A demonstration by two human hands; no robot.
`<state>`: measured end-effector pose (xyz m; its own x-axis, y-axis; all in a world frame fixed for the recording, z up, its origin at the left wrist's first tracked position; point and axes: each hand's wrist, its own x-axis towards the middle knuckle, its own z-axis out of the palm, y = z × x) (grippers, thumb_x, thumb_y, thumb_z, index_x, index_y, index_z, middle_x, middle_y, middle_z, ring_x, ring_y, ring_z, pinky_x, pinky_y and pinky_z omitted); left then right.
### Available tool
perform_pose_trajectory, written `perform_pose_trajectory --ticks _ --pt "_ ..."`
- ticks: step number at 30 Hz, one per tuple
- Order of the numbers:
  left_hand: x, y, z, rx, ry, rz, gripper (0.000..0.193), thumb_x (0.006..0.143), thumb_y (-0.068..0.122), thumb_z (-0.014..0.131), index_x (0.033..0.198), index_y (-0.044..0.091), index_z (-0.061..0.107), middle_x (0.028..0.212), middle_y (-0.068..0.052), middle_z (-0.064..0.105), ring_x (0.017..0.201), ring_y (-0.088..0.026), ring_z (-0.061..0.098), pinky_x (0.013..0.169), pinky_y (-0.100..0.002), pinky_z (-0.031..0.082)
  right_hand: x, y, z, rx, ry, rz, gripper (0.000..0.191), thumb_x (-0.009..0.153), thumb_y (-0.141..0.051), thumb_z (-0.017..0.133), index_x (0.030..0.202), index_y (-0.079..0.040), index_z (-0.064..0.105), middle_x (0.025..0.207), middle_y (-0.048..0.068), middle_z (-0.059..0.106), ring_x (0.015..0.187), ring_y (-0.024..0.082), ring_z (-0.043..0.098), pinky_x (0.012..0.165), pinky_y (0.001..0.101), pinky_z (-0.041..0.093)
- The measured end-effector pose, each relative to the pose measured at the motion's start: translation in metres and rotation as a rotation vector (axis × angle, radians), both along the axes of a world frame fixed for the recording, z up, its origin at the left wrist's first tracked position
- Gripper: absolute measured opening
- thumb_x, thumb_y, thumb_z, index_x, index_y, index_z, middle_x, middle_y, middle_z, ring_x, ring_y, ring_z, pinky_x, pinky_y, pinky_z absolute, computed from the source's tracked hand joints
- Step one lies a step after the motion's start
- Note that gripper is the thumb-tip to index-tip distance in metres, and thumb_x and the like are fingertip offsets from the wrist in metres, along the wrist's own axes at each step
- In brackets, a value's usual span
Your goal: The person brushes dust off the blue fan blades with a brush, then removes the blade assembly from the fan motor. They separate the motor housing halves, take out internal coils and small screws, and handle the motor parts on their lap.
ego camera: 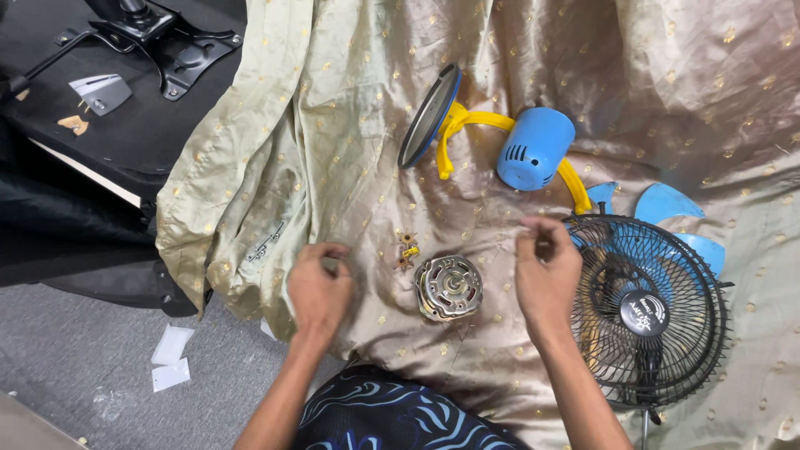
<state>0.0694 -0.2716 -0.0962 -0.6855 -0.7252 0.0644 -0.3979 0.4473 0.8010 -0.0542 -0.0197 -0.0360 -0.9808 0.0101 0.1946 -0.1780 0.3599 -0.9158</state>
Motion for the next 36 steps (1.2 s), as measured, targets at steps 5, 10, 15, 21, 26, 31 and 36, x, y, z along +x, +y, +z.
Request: perform_pose_trajectory --ticks 5,10,15,21,26,31,36 --pt "0.013 -0.05 -0.012 -0.234 -0.07 0.172 0.017 0.085 0.013 0.07 0.1 0.013 0.079 0.108 -0.01 0.073 0.088 -0.034 0.071 0.08 -0.044 0.055 0.024 -0.081 0.041 0.023 0.027 0.388 0.019 0.09 -0.002 0.064 0.107 -0.008 0.071 0.088 0.0 0.069 0.067 0.007 0.061 0.058 0.0253 0.05" --pt "0.017 -0.087 -0.02 -0.339 -0.063 0.23 0.019 0.087 0.014 0.069 0.104 0.011 0.076 0.111 -0.012 0.07 0.096 -0.038 0.068 0.083 -0.048 0.054 0.055 -0.169 0.032 0.2 -0.218 0.688 0.02 0.087 -0.012 0.069 0.106 -0.011 0.073 0.081 0.003 0.07 0.058 0.012 0.062 0.057 0.0292 0.051" --pt "0.016 -0.108 -0.031 -0.253 -0.22 0.197 0.024 0.087 0.012 0.066 0.109 0.013 0.075 0.115 -0.011 0.067 0.096 -0.038 0.068 0.084 -0.05 0.053 0.054 -0.239 -0.016 0.345 -0.042 0.761 0.021 0.085 -0.011 0.071 0.106 -0.011 0.076 0.09 0.01 0.073 0.08 0.028 0.069 0.075 0.0404 0.054" --pt "0.026 -0.126 -0.039 -0.349 -0.294 0.135 0.029 0.082 0.014 0.072 0.111 0.013 0.073 0.11 -0.012 0.067 0.095 -0.038 0.069 0.085 -0.052 0.052 0.039 -0.293 -0.075 0.442 0.175 0.794 0.033 0.082 -0.007 0.073 0.113 -0.014 0.075 0.114 0.012 0.068 0.1 0.037 0.067 0.086 0.0462 0.054" --pt "0.036 -0.136 -0.041 -0.282 -0.205 0.122 0.026 0.083 0.017 0.075 0.108 0.011 0.075 0.107 -0.015 0.068 0.092 -0.039 0.069 0.084 -0.052 0.052 0.035 -0.305 -0.092 0.555 0.21 0.83 0.032 0.082 -0.013 0.075 0.114 -0.017 0.074 0.117 0.008 0.067 0.098 0.036 0.069 0.083 0.0475 0.054" --pt "0.037 -0.145 -0.04 -0.175 -0.135 0.093 0.02 0.083 0.012 0.074 0.103 0.007 0.075 0.101 -0.017 0.07 0.088 -0.039 0.07 0.081 -0.047 0.054 0.032 -0.309 -0.089 0.661 0.148 0.795 0.025 0.084 -0.02 0.077 0.107 -0.014 0.073 0.11 0.011 0.065 0.094 0.038 0.068 0.08 0.0513 0.053" --pt "0.031 -0.149 -0.041 -0.147 -0.101 0.078 0.018 0.08 0.003 0.074 0.098 0.004 0.075 0.097 -0.019 0.07 0.088 -0.038 0.07 0.082 -0.047 0.054 0.028 -0.313 -0.088 0.733 0.069 0.786 0.019 0.083 -0.022 0.078 0.099 -0.013 0.073 0.109 0.012 0.066 0.095 0.039 0.069 0.081 0.0523 0.053"
